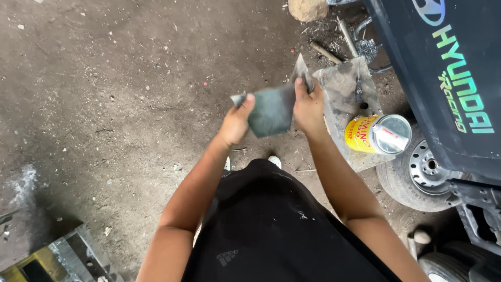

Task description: The person applies a white body filler to a vehicle's fender using a metal scraper. They spread the material over the surface and then clean the excess filler from the tool by scraping it against a can.

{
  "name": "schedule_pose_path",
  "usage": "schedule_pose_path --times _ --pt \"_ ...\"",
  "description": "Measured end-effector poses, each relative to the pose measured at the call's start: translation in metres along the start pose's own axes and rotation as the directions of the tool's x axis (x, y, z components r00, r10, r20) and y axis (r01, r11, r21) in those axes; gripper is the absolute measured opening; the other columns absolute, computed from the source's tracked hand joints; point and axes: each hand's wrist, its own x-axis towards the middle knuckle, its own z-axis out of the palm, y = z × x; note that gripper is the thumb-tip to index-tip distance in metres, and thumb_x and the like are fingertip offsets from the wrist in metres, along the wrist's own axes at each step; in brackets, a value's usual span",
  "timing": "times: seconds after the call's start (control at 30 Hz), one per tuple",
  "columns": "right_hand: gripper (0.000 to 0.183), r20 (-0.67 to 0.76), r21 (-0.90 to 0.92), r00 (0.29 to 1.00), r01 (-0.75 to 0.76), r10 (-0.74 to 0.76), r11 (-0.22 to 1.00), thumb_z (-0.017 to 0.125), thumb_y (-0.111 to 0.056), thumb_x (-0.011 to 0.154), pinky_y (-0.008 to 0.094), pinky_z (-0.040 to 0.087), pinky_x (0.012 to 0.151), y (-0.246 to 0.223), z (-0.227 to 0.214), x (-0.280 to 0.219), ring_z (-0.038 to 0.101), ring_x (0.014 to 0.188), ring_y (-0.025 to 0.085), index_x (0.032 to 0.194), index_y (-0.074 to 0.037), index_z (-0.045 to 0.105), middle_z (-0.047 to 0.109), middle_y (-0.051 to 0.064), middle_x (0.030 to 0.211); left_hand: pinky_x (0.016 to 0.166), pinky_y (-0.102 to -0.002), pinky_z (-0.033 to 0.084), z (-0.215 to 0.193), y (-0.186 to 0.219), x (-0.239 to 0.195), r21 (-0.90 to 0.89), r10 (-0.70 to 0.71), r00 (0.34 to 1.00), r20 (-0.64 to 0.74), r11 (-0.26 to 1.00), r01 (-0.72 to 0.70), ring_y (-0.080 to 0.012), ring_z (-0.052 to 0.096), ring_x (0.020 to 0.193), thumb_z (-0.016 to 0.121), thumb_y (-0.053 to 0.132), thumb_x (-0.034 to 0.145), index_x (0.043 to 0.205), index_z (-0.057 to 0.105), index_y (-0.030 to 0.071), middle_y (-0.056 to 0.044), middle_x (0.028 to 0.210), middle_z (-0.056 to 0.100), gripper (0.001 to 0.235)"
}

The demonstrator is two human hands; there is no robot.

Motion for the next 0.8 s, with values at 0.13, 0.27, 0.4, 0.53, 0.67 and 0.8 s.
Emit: schedule_pose_path --times 0.13,0.27,0.4,0.53,0.67,0.8 --pt "0.044 0.15 -0.228 0.879 0.476 -0.452 0.849 0.058 -0.019 0.108 0.039 0.053 0.102 -0.072 -0.008 -0.029 0.066 0.119 0.029 0.147 0.0 0.053 0.065 0.021 0.133 0.112 -0.036 0.045 0.006 0.023 0.003 0.117 0.128 0.992 -0.001 0.985 -0.127 -0.0192 0.057 0.128 0.068 0.041 0.098 0.153 0.051 0.005 -0.007 0.137 0.065 0.067" --pt "0.051 0.399 -0.304 0.714 0.695 -0.576 0.652 0.064 -0.009 0.099 0.044 0.051 0.112 -0.088 0.0 -0.057 0.062 0.13 0.038 0.149 -0.005 0.052 0.061 0.021 0.141 0.101 -0.036 0.051 0.011 0.045 -0.001 0.421 0.175 0.977 0.123 0.882 -0.211 -0.019 0.064 0.112 0.07 0.016 0.084 0.155 0.046 0.007 -0.009 0.124 0.069 0.075" --pt "0.081 0.643 -0.218 0.499 0.847 -0.581 0.485 0.068 -0.005 0.067 0.047 0.05 0.109 -0.084 0.005 -0.074 0.058 0.131 0.039 0.146 -0.01 0.054 0.06 0.015 0.143 0.11 -0.035 0.048 -0.009 0.018 0.008 0.402 0.498 0.786 0.367 0.677 -0.616 -0.02 0.063 0.123 0.075 0.003 0.081 0.152 0.043 0.004 -0.009 0.133 0.065 0.078" --pt "0.07 0.437 -0.295 0.703 0.702 -0.562 0.649 0.066 0.003 0.09 0.044 0.05 0.119 -0.05 0.003 -0.051 0.055 0.14 0.033 0.157 -0.009 0.048 0.054 0.011 0.154 0.096 -0.034 0.056 0.016 0.029 -0.009 0.603 0.25 0.968 0.034 0.767 -0.219 -0.0196 0.069 0.104 0.065 0.005 0.087 0.16 0.039 0.007 -0.01 0.118 0.071 0.078" --pt "0.072 0.467 -0.284 0.621 0.78 -0.629 0.558 0.066 0.003 0.083 0.048 0.046 0.115 -0.07 0.005 -0.069 0.055 0.138 0.036 0.151 -0.006 0.048 0.054 0.013 0.152 0.112 -0.034 0.048 0.009 0.031 -0.009 0.364 0.441 0.864 0.243 0.784 -0.503 -0.02 0.064 0.123 0.063 0.0 0.086 0.161 0.034 0.004 -0.013 0.131 0.07 0.08" --pt "0.068 0.498 -0.204 0.602 0.781 -0.624 0.59 0.064 0.001 0.083 0.047 0.049 0.115 -0.059 0.006 -0.059 0.058 0.136 0.036 0.149 -0.009 0.052 0.058 0.012 0.148 0.109 -0.034 0.051 0.015 0.034 -0.013 0.461 0.447 0.876 0.182 0.748 -0.477 -0.0213 0.066 0.123 0.064 -0.001 0.087 0.159 0.038 0.005 -0.014 0.133 0.069 0.077"
